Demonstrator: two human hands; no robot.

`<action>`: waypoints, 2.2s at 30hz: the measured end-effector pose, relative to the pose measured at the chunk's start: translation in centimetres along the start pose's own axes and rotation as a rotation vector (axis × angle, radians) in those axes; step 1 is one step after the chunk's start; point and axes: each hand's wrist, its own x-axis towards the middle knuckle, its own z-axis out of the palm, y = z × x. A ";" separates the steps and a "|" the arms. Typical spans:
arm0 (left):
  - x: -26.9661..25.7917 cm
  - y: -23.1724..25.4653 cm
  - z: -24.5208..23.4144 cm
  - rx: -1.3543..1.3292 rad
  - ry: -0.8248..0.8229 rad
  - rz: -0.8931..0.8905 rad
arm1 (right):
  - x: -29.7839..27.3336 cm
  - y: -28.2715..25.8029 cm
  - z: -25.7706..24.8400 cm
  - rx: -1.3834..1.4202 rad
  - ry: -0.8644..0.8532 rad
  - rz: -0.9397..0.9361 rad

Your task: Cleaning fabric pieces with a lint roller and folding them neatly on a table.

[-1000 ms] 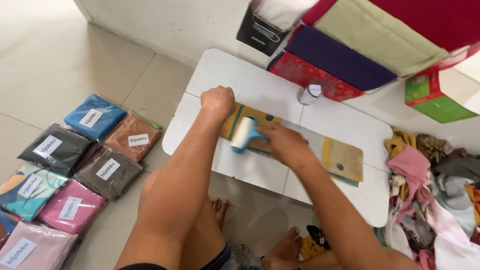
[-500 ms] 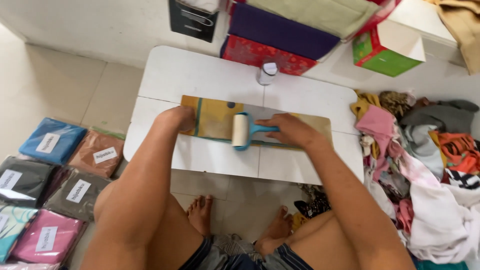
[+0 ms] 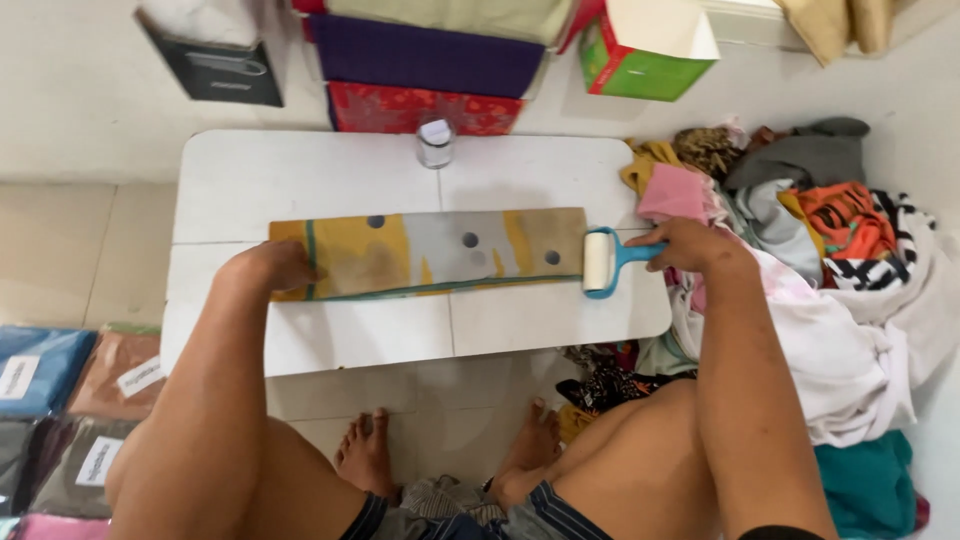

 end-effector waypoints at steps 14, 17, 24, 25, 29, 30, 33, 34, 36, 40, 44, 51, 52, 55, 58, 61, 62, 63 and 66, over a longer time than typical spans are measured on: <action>3.0 3.6 -5.0 -0.156 0.269 0.132 | -5.2 -9.0 -9.9 0.651 1.178 -0.406; 2.9 4.9 -5.2 -0.182 0.224 0.021 | -3.1 -10.3 -10.3 0.496 1.230 -0.208; 5.5 1.0 -3.1 -0.148 0.287 0.093 | -3.1 -11.6 -10.9 0.006 1.567 0.041; 5.6 0.5 -3.5 -0.155 0.262 0.078 | -3.9 -11.9 -10.8 0.004 1.538 0.029; 5.3 -1.6 -2.0 -0.004 0.497 0.231 | -2.1 -13.9 -7.5 0.098 1.761 -0.559; 5.3 -1.8 -1.5 0.055 0.590 0.255 | -0.9 -14.2 -5.8 0.215 1.530 -0.726; 3.6 -1.0 -1.7 0.046 0.554 0.253 | 1.9 -14.9 -2.3 0.151 0.608 -0.655; 3.9 -1.0 -1.6 0.042 0.543 0.243 | 3.0 -14.5 -1.3 0.153 0.593 -0.661; 4.2 -1.2 -1.4 0.048 0.480 0.200 | 4.9 -13.9 0.4 0.035 0.278 -0.494; 3.4 -0.8 -1.5 0.040 0.416 0.147 | 8.4 -11.5 2.8 0.002 0.208 -0.463; 5.0 -1.9 -0.6 0.042 0.445 0.126 | 11.4 -9.2 4.3 0.050 0.190 -0.435; 1.5 -1.6 -2.8 -0.131 0.417 0.126 | 13.3 -5.0 3.2 -0.130 0.135 -0.243; 0.2 -1.3 -3.7 -0.126 0.419 0.126 | 11.3 -5.4 2.0 -0.125 0.137 -0.243; -3.1 -0.6 -6.0 -0.216 0.482 0.200 | 5.9 -5.8 -1.1 0.124 0.219 -0.339; -6.2 0.2 -6.8 -0.129 0.645 0.306 | 2.2 -5.7 -2.2 0.215 0.364 -0.447; -8.6 1.6 -6.5 -0.049 1.015 0.428 | -0.7 -6.1 -2.6 0.298 0.594 -0.539; -9.1 1.8 -6.1 0.045 1.016 0.406 | -0.7 -5.5 -1.9 0.272 0.572 -0.498; -9.6 2.1 -5.7 0.140 1.015 0.384 | -0.7 -5.0 -1.1 0.246 0.551 -0.456; -5.2 -0.9 -1.6 0.338 0.901 0.512 | 1.2 -3.1 3.2 0.168 0.398 -0.526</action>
